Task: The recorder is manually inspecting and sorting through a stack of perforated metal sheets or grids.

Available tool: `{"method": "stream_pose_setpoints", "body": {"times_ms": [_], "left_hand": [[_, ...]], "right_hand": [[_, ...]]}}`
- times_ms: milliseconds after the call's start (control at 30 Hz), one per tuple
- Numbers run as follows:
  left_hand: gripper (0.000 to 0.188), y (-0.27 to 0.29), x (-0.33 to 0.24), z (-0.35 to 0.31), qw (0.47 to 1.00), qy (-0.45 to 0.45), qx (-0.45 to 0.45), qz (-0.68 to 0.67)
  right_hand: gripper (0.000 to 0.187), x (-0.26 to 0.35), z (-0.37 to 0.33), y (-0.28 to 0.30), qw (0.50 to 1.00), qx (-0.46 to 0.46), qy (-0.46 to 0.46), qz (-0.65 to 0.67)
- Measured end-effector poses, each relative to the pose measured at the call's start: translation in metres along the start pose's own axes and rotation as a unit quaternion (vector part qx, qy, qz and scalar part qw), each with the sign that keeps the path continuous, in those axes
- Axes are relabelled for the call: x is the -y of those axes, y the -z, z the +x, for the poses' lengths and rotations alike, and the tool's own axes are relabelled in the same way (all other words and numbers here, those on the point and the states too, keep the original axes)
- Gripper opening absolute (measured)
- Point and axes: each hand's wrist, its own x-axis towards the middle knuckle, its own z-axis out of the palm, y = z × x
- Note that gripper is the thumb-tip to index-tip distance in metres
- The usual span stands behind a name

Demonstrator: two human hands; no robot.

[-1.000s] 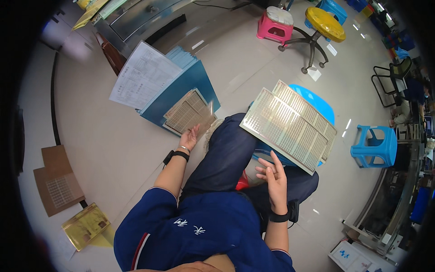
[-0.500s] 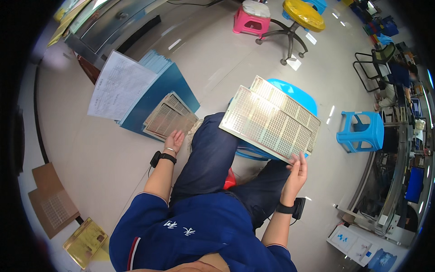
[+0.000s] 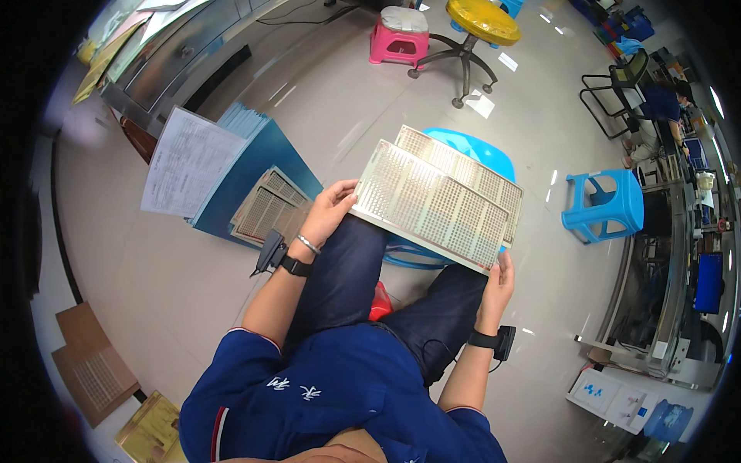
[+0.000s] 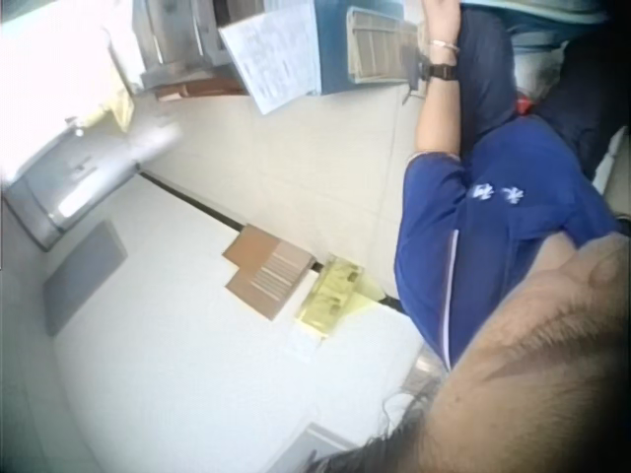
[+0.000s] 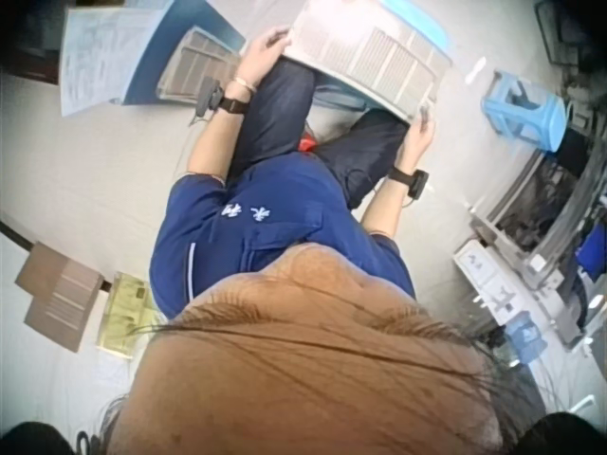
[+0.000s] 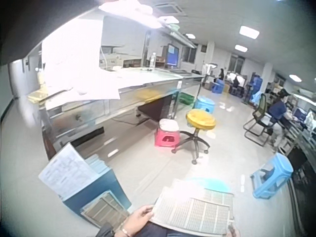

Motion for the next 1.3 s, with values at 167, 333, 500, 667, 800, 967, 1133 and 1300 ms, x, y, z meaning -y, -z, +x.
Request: {"method": "stream_pose_setpoints", "body": {"times_ms": [167,333,500,667,800,967,1133,1300], "left_hand": [[0.029,0.002,-0.014,-0.030,0.990,0.012,-0.034,-0.133],[0.030,0.018,-0.012,-0.053,0.985,0.039,-0.044,-0.164],[0.030,0.032,-0.012,-0.064,0.984,0.012,-0.069,-0.164],[0.018,0.029,-0.021,-0.070,0.979,-0.073,-0.075,-0.174],[0.013,0.020,-0.031,-0.068,0.980,-0.128,-0.071,-0.136],[0.021,0.023,-0.035,-0.077,0.961,-0.029,-0.031,-0.273],[0.027,0.027,-0.039,-0.077,0.927,0.023,-0.007,-0.374],[0.028,0.030,-0.035,-0.078,0.936,0.010,-0.023,-0.351]], "right_hand": [[0.039,0.016,-0.006,0.019,0.979,-0.018,-0.069,0.192],[0.036,0.028,-0.013,0.022,0.961,0.059,-0.078,0.257],[0.026,0.043,-0.024,0.017,0.955,0.101,-0.062,0.270],[0.014,0.040,-0.021,0.015,0.963,0.075,0.023,0.259],[0.014,0.029,-0.018,0.012,0.954,0.078,0.087,0.274],[0.019,0.018,-0.025,0.022,0.937,0.074,-0.025,0.341],[0.027,0.032,-0.029,0.016,0.927,0.070,-0.028,0.368],[0.029,0.035,-0.030,0.011,0.931,0.090,-0.008,0.353]]}}
